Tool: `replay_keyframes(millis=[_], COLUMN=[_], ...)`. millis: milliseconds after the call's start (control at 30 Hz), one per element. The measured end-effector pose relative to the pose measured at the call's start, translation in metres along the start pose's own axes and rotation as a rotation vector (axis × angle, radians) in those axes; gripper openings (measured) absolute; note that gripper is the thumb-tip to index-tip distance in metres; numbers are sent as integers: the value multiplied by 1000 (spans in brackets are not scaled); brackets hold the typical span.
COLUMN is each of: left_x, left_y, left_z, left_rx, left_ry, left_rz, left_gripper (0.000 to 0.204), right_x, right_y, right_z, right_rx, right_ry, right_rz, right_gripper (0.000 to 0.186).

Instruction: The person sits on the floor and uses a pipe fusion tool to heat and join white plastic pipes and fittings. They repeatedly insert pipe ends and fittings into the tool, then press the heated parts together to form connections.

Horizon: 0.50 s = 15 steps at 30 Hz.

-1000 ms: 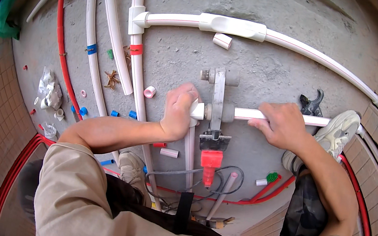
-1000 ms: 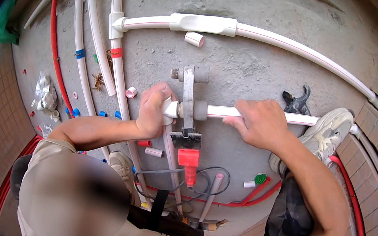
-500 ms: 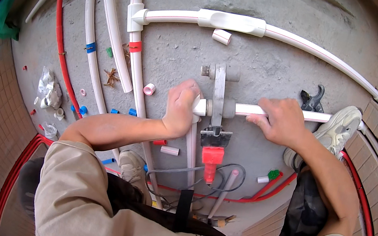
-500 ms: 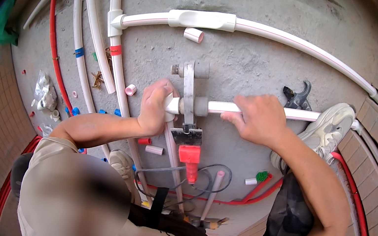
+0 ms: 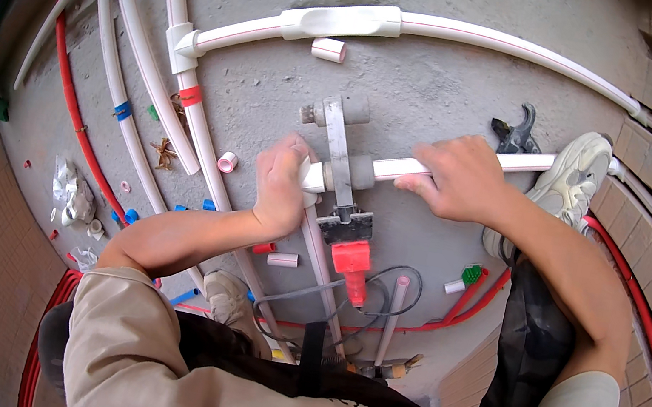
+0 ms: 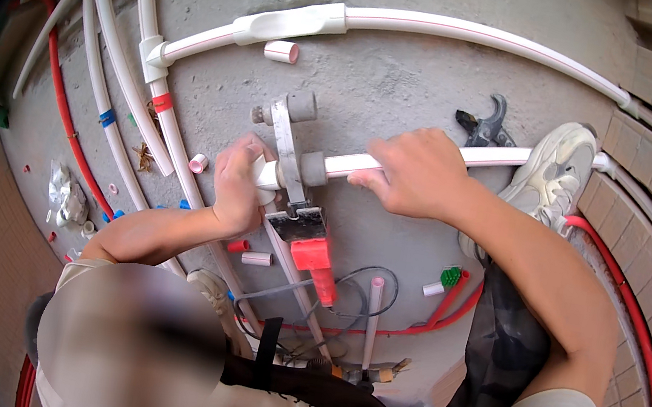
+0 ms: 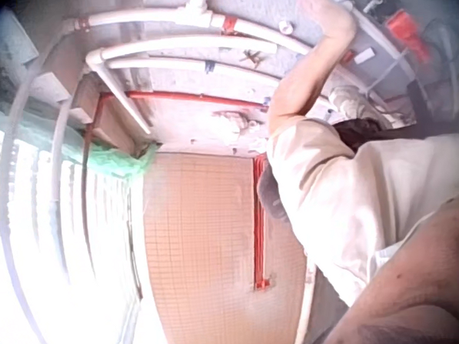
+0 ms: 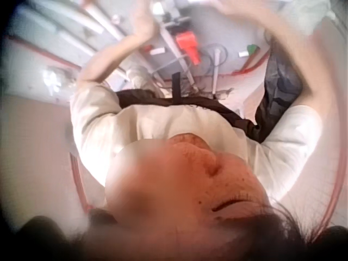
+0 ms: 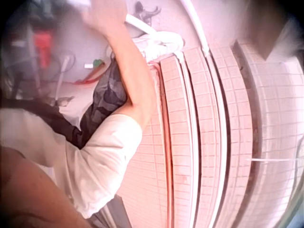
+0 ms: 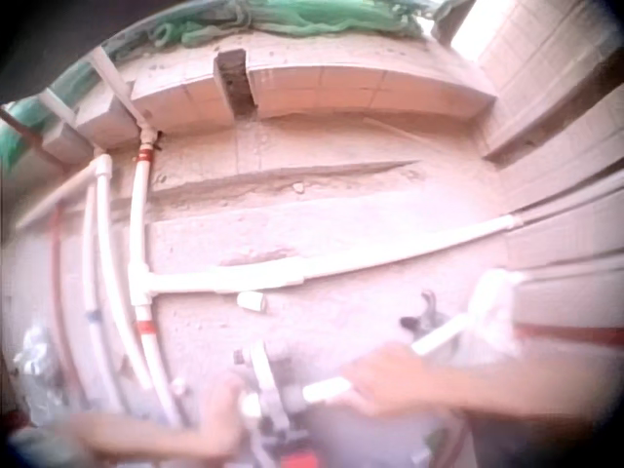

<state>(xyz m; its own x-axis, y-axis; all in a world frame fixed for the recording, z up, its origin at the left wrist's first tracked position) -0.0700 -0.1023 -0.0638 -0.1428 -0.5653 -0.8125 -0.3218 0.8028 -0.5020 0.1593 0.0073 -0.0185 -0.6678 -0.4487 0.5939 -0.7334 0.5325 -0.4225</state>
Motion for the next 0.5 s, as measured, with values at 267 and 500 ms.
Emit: replay_keyframes(millis=[267, 500], left_x=[-8, -22], left_y=[4, 1], left_z=[4, 11], left_rx=[-41, -84], left_ry=[-115, -323], left_rz=[-140, -314], left_gripper=[30, 29], right_x=[-4, -6], right_y=[-4, 0], right_z=[0, -2], right_rx=[-32, -20], right_ry=[16, 12], right_rz=[-14, -55], right_gripper=[49, 51])
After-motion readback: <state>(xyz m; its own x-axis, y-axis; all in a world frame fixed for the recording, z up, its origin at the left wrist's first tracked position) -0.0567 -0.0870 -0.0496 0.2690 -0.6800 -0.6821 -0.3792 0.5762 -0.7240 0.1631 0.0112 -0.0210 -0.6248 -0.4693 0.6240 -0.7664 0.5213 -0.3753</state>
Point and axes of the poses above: each hand's wrist, its own y-axis towards the middle knuckle, its own z-axis out of the palm, x = y × z, the point moved 5 cm from there along y, towards the middle knuckle, and after that the axes turned 8 degrees about -x, right-handed, at the moved point
